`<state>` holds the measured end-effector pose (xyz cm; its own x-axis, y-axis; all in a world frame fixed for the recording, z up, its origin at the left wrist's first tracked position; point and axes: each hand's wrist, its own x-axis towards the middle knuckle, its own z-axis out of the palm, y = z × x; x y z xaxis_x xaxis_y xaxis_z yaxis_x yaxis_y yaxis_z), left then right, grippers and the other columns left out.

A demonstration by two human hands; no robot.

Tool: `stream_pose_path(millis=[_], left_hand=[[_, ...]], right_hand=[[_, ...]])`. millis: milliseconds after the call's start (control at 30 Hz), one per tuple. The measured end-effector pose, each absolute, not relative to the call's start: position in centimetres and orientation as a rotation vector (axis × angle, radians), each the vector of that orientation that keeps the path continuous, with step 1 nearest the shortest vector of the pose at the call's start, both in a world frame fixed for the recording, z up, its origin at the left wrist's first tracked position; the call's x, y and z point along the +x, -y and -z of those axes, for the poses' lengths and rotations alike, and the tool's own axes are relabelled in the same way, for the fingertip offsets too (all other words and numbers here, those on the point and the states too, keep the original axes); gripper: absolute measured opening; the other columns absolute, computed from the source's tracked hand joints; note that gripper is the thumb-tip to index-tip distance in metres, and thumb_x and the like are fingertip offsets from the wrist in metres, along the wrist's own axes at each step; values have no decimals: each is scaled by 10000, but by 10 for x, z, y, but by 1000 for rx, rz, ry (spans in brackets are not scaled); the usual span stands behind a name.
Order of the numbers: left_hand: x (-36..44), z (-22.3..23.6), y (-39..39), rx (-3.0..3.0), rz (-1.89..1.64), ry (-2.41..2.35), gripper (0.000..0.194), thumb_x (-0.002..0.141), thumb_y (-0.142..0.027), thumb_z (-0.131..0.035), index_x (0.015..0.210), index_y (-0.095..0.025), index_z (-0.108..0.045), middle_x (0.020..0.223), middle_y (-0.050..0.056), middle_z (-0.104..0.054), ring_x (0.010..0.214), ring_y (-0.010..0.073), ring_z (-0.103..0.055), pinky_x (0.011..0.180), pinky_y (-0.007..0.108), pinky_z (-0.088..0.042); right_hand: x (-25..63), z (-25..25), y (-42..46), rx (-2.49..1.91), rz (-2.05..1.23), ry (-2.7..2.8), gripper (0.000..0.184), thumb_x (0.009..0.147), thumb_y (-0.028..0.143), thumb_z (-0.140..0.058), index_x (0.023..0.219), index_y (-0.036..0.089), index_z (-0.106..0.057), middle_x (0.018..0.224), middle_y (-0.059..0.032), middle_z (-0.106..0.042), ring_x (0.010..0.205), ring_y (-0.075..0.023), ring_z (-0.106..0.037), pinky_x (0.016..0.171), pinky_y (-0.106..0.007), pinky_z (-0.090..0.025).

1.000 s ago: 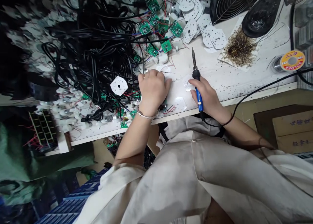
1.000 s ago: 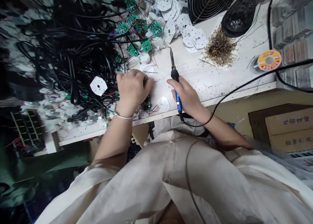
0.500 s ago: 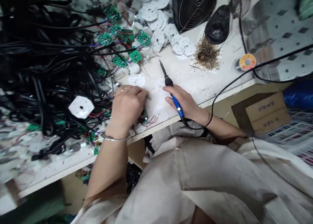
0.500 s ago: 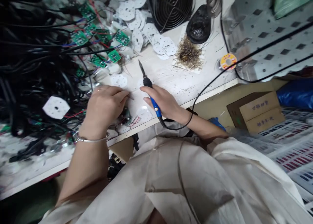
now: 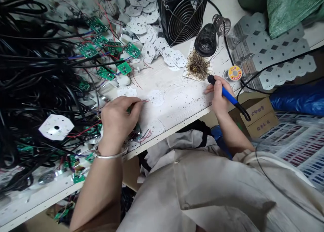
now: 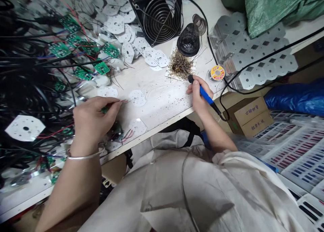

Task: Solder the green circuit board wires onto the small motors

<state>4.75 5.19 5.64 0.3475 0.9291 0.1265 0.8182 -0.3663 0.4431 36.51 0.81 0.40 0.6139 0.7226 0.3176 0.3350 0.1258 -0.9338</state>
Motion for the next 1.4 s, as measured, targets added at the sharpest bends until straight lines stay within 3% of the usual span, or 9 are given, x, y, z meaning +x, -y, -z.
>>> stream_pose_path(millis=[200, 633, 900, 1067, 1400], left_hand=[[50, -53, -50, 2283, -577, -1574, 217, 903, -378, -545, 845, -228, -692, 862, 46, -756, 788, 226, -688, 732, 371, -525], [47, -40, -43, 2739, -445, -1538, 345, 1047, -367, -422, 886, -220, -690, 803, 68, -720, 814, 246, -660, 754, 373, -499], [46, -46, -43, 2882, -296, -1439, 384, 1059, -344, -399, 938, -190, -730, 785, 91, -721, 742, 259, -662, 645, 356, -439], [51, -46, -46, 2687, -480, -1444, 343, 1038, -356, -437, 941, -186, -719, 868, 98, -757, 830, 273, -698, 756, 384, -498], [53, -41, -48, 2391, -547, -1588, 277, 991, -431, -532, 918, -268, -743, 952, 61, -758, 937, 263, -693, 911, 459, -472]], right_hand=[[364, -7, -6, -1461, -292, 851, 396, 919, 590, -619, 1063, 236, -721, 685, 51, -711, 549, -90, -693, 572, -225, -586], [365, -6, -8, -1481, -286, 800, 442, 889, 623, -634, 1047, 222, -732, 678, 45, -722, 535, -86, -681, 575, -229, -583], [367, -8, -7, -1500, -359, 826, 423, 894, 595, -644, 1077, 222, -724, 714, 37, -733, 583, -96, -702, 624, -255, -603], [366, -9, -6, -1506, -352, 835, 434, 899, 603, -630, 1081, 221, -723, 718, 33, -731, 583, -98, -702, 624, -258, -601], [367, -5, -7, -1504, -327, 857, 448, 914, 618, -602, 1105, 226, -707, 738, 27, -729, 600, -93, -697, 629, -246, -598]])
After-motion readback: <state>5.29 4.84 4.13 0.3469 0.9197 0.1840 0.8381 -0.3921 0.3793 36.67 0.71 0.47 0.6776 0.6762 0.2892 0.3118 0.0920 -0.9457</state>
